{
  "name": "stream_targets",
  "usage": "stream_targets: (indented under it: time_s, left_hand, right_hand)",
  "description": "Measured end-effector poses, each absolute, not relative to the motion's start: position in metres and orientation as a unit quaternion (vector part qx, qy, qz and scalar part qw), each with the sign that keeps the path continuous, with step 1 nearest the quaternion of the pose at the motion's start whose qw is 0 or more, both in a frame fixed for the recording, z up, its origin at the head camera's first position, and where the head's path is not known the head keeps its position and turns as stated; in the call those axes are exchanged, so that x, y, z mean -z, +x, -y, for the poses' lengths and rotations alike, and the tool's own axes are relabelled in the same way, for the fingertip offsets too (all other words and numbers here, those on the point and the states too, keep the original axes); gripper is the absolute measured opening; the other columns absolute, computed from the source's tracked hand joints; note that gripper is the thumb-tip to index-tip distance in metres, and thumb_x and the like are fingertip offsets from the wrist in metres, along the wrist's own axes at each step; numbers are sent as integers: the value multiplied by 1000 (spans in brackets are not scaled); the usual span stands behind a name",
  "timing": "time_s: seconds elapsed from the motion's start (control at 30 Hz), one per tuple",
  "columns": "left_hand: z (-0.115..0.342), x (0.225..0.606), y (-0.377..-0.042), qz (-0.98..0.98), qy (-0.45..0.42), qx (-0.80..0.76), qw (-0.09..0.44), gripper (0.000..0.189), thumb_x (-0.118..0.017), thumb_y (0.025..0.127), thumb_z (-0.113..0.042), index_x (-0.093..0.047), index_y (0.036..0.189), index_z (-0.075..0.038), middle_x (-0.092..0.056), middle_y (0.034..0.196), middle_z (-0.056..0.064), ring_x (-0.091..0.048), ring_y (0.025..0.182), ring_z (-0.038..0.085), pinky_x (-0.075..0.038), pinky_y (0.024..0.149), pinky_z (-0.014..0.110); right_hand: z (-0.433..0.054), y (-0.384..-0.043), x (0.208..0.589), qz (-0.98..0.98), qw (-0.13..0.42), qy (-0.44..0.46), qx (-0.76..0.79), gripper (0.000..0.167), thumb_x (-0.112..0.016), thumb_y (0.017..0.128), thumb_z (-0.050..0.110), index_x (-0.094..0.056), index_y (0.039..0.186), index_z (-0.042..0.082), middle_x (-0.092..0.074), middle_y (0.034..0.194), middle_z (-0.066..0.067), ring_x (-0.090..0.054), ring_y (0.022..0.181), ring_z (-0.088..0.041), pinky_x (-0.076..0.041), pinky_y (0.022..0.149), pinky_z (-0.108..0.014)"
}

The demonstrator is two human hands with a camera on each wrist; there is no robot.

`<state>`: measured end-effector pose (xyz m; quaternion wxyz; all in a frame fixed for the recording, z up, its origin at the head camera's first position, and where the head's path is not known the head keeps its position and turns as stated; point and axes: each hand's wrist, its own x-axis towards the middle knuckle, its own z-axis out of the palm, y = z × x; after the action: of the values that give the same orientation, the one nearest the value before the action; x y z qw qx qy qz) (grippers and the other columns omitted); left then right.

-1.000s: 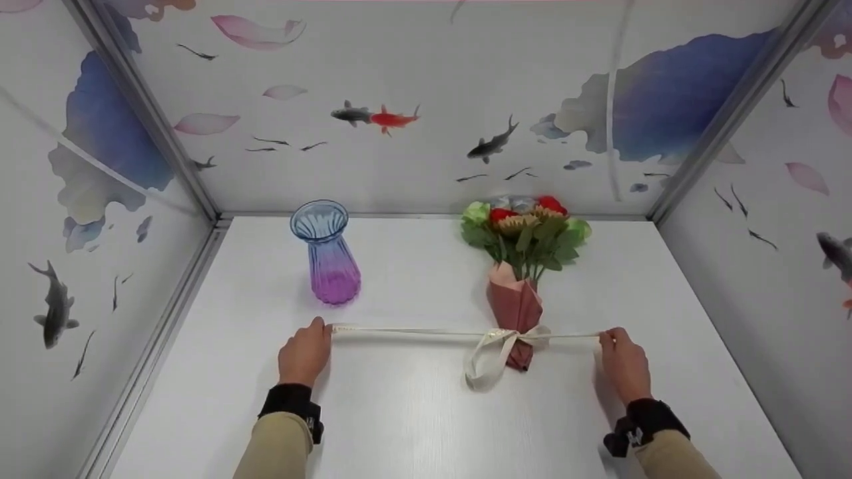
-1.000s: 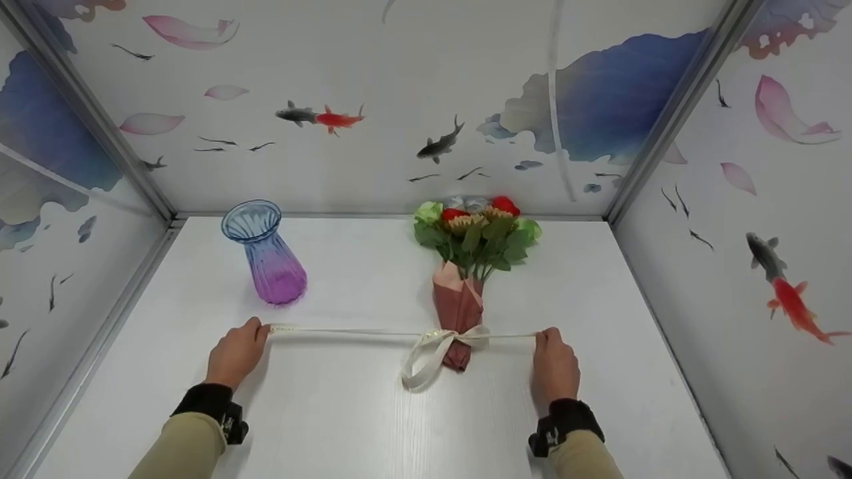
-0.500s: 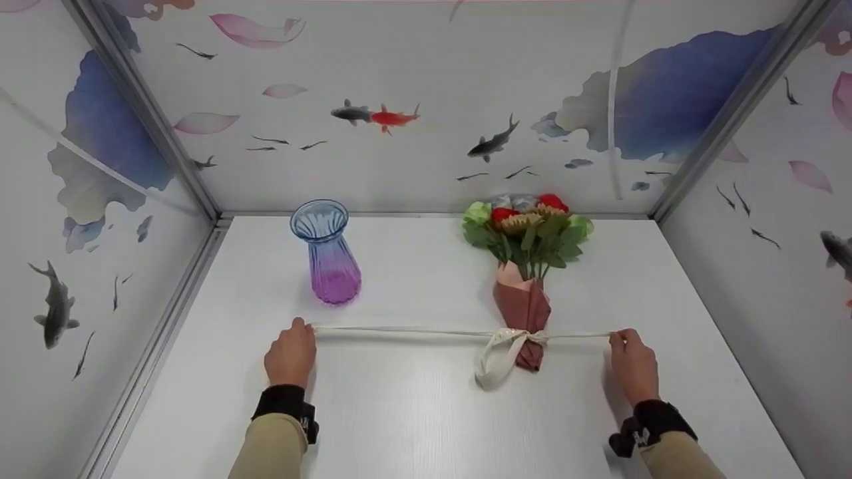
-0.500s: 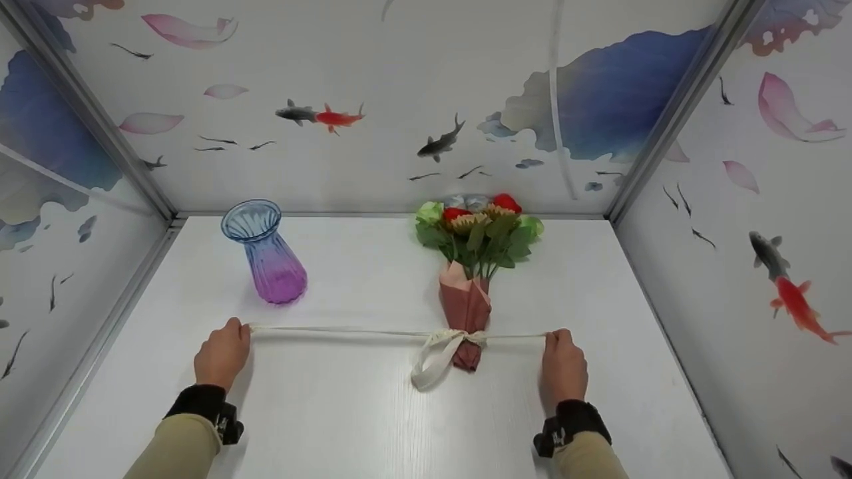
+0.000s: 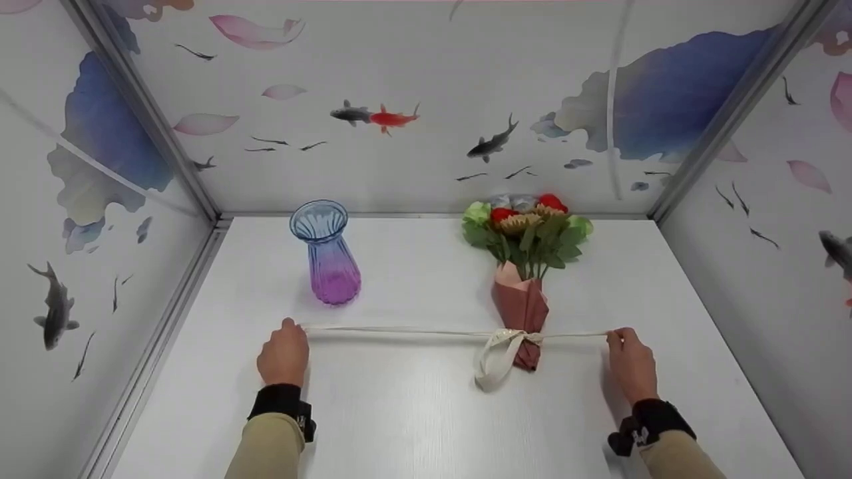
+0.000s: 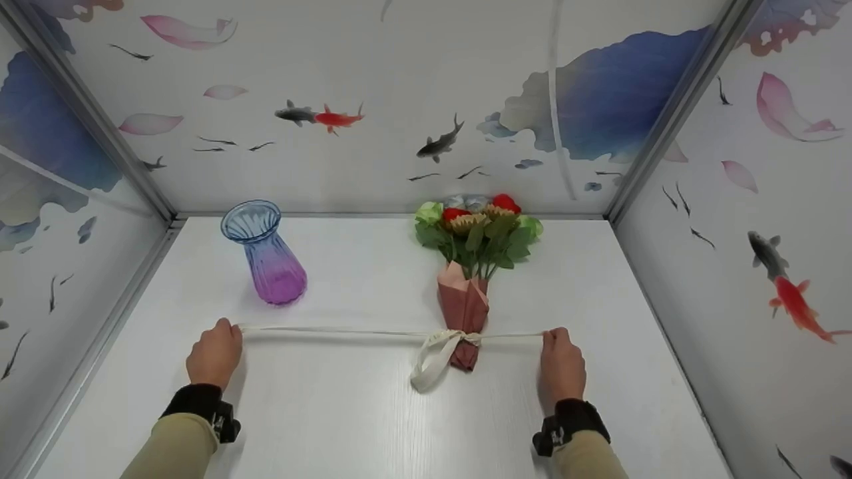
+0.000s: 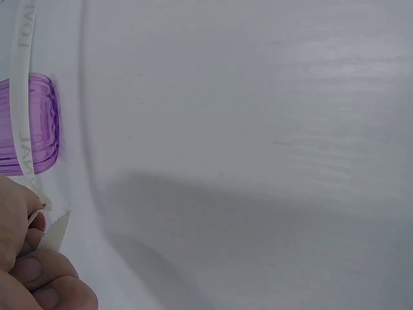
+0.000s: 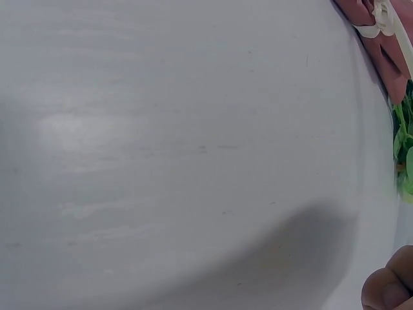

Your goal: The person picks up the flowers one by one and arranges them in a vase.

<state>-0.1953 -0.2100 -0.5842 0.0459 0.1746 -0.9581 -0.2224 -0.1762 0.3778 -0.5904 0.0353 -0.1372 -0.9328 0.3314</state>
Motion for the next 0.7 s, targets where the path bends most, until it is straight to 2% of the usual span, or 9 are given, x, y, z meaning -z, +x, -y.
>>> stream_targets:
  time_s: [0.3,0.57,0.7]
  left_hand:
    - [216,586,-191,950,189,237,70,25,-45,106,-16,-56,100,6,-68,91,32,-68,79,53,-54,61,63]
    - [228,587,-186,943,214,248,55,26,-41,105,-12,-55,97,8,-67,90,34,-68,79,52,-54,60,61]
    - [234,588,-183,940,222,251,66,27,-39,105,-11,-54,94,9,-66,90,35,-67,78,53,-53,58,61]
  right_hand:
    - [-382,-176,592,933,44,-124,-334,39,-36,111,28,-53,121,-6,-65,106,-29,-56,80,-32,-43,70,-36]
    - [-381,-179,591,933,34,-131,-333,40,-36,111,28,-52,122,-7,-64,112,-32,-57,84,-33,-44,72,-38]
    - [-380,-178,591,932,29,-134,-335,39,-36,111,27,-51,122,-7,-64,109,-31,-56,83,-33,-43,71,-38]
